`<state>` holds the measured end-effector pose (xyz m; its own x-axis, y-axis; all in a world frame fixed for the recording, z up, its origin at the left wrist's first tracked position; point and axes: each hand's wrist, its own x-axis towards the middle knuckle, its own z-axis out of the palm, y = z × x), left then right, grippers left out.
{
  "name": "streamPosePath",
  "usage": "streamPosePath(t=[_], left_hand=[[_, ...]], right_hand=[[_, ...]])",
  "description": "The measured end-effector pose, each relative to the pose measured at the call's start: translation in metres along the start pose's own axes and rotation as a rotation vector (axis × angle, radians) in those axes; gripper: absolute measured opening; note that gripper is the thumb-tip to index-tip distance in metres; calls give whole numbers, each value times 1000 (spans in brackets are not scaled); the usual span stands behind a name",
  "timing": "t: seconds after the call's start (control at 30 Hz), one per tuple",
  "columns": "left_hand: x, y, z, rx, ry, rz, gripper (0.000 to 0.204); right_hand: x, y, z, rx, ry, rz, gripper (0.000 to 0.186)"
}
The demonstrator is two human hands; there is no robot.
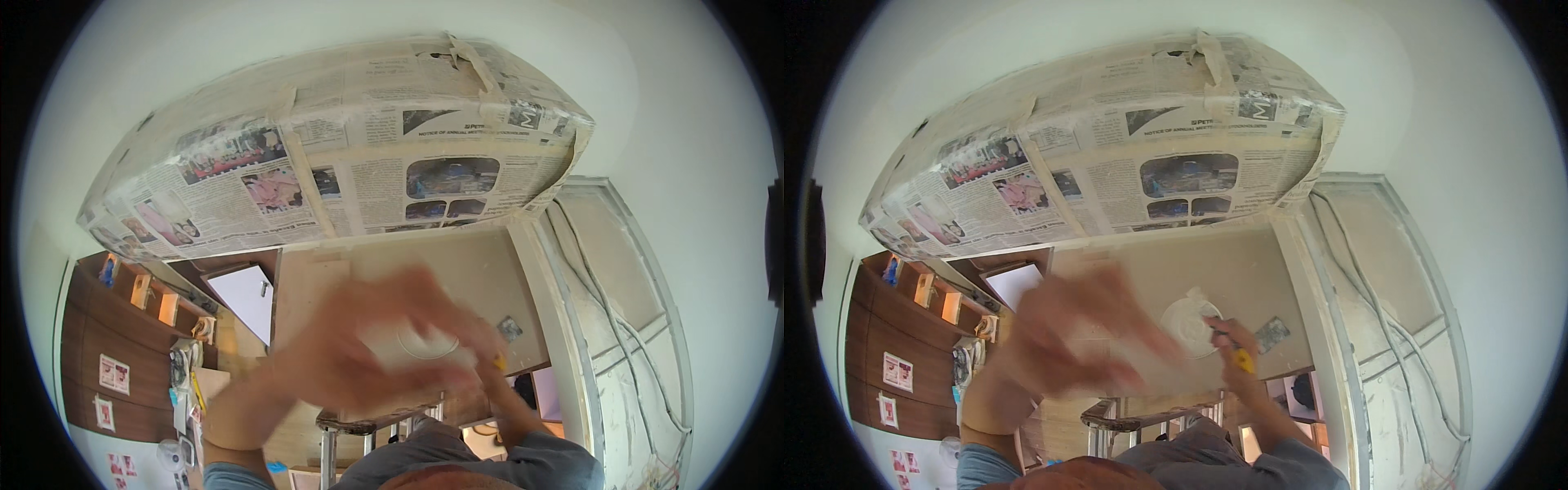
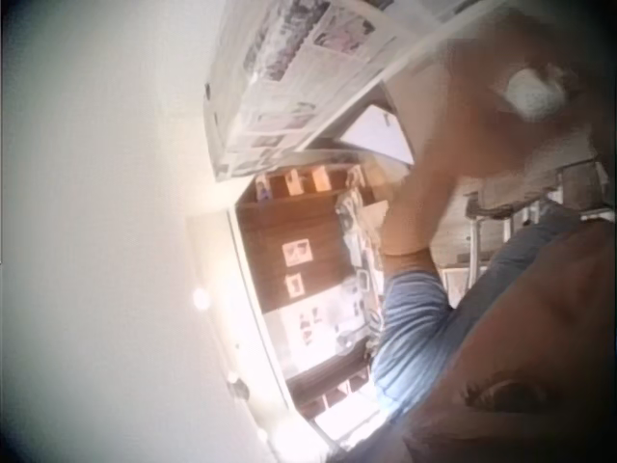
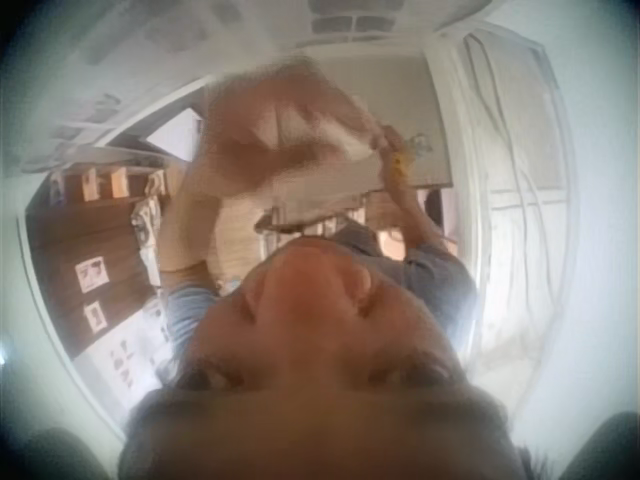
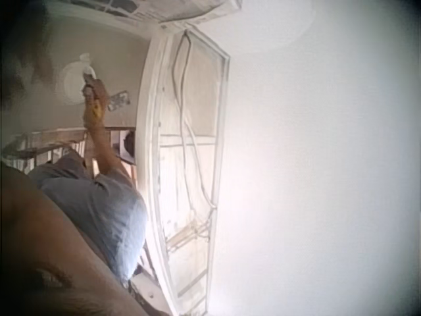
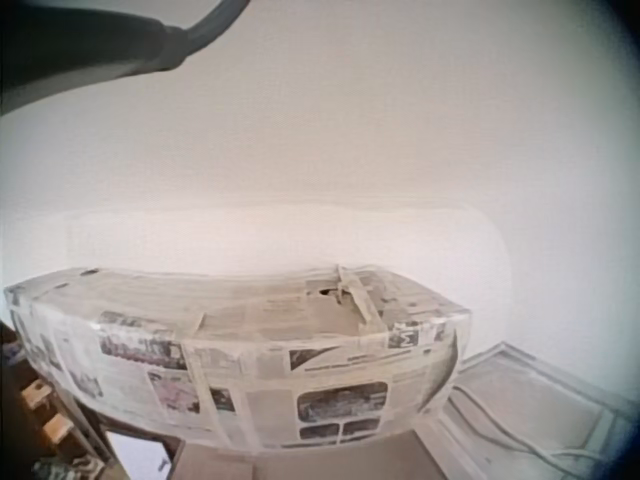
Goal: The person stands on a ladder and paints the ceiling white using a small brush. They repeatedly dip the brush into a paint container and apply paint to the ceiling area above a newspaper-covered object.
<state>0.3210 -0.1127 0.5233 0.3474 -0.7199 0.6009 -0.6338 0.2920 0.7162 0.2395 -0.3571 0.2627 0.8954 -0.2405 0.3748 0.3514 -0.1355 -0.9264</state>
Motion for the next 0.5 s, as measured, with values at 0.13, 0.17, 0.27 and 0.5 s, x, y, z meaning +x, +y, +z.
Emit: streamPosePath(t=[0.13, 0.17, 0.27, 0.5], left_hand=[[40, 4, -93, 723, 541, 1, 13], [51, 3, -114, 1068, 549, -2, 17], [74, -15, -154, 1108, 557, -110, 30], [67, -40, -181, 1151, 594, -245, 33]], right_hand=[[49, -83, -39, 89, 229, -402, 55], [67, -108, -47, 197, 298, -468, 53], [141, -175, -62, 243, 319, -679, 33], [285, -268, -52, -424, 69, -839, 30]])
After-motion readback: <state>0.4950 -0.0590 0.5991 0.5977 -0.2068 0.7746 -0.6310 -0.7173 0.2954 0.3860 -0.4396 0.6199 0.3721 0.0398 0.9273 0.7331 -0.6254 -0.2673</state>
